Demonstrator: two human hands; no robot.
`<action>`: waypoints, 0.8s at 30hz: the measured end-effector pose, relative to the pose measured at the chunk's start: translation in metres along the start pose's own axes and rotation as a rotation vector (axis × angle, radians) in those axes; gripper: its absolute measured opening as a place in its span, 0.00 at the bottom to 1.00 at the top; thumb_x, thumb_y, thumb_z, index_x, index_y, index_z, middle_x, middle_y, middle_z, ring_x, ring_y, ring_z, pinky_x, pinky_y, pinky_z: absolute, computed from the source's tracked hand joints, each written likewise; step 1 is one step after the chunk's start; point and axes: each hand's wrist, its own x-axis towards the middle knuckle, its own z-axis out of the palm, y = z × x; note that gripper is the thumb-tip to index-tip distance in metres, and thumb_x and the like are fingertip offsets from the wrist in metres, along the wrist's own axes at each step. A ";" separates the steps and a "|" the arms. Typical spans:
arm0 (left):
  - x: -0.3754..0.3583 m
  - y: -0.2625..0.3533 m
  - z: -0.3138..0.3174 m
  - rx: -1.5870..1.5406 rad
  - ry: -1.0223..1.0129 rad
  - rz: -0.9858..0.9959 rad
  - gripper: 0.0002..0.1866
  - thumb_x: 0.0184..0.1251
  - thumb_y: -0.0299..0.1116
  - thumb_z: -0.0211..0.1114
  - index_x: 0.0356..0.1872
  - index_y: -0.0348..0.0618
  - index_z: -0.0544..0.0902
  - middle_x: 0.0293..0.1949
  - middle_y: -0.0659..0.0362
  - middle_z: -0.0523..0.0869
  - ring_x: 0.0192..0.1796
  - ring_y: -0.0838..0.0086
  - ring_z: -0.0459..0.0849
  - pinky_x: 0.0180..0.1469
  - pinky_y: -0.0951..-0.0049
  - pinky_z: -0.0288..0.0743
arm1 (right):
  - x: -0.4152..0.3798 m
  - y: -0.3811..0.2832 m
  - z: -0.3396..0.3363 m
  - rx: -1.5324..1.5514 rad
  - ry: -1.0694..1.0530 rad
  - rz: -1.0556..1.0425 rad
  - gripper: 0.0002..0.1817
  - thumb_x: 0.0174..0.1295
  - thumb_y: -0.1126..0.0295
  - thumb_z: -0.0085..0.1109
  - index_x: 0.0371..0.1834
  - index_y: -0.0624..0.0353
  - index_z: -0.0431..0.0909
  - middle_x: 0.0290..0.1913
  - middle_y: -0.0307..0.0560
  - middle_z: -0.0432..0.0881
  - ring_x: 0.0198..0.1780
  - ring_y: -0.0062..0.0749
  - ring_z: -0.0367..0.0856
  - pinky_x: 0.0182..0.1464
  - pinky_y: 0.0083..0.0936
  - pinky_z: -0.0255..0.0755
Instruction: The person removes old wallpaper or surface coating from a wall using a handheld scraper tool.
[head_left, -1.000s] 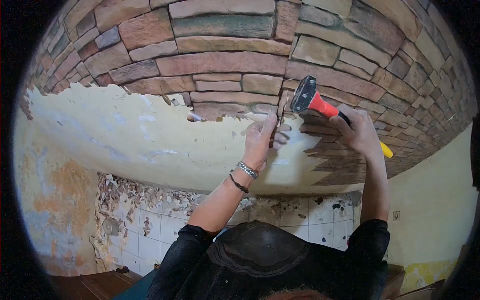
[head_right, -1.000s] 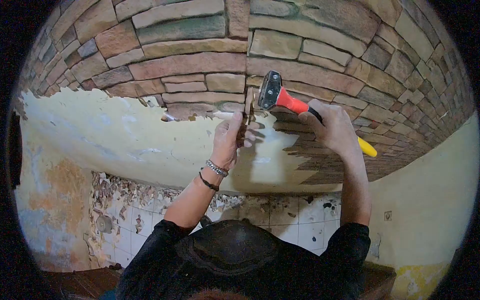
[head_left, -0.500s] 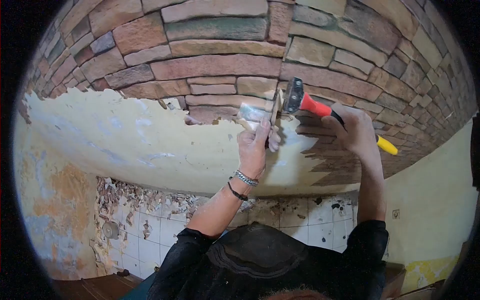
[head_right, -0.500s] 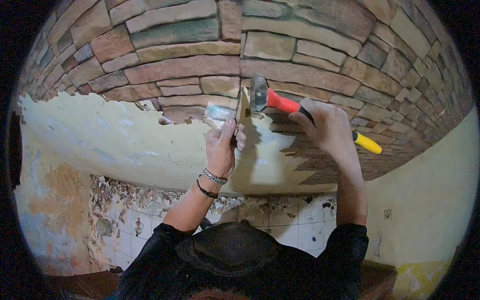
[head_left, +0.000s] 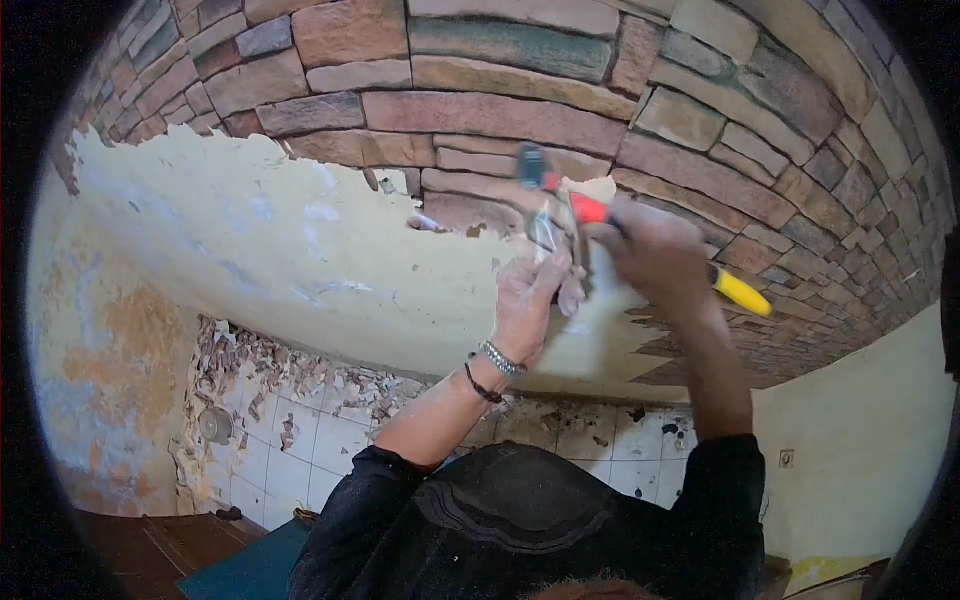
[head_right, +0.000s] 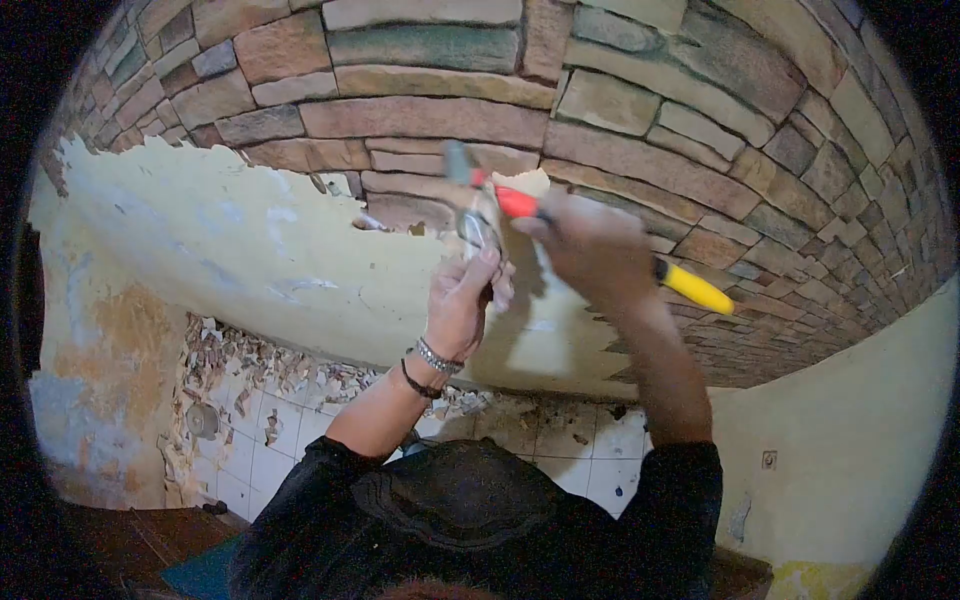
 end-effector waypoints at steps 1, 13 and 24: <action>-0.005 0.000 0.000 0.027 -0.028 0.000 0.18 0.72 0.42 0.60 0.29 0.35 0.82 0.21 0.58 0.82 0.21 0.78 0.77 0.26 0.78 0.69 | 0.007 -0.009 0.010 -0.034 0.014 -0.037 0.19 0.63 0.48 0.55 0.31 0.53 0.73 0.24 0.48 0.79 0.28 0.44 0.82 0.31 0.41 0.75; -0.036 0.007 -0.043 0.238 0.041 0.077 0.16 0.73 0.38 0.59 0.30 0.35 0.82 0.20 0.62 0.81 0.25 0.83 0.77 0.30 0.80 0.70 | 0.023 -0.047 0.028 0.051 -0.006 0.021 0.18 0.66 0.50 0.54 0.34 0.54 0.73 0.27 0.52 0.79 0.31 0.54 0.81 0.32 0.43 0.73; -0.004 0.015 -0.111 0.219 0.479 0.331 0.14 0.72 0.39 0.60 0.50 0.42 0.74 0.43 0.60 0.80 0.42 0.77 0.80 0.42 0.71 0.80 | -0.029 -0.021 0.006 0.341 -0.184 0.273 0.13 0.66 0.58 0.55 0.39 0.58 0.72 0.29 0.57 0.78 0.35 0.56 0.80 0.37 0.46 0.72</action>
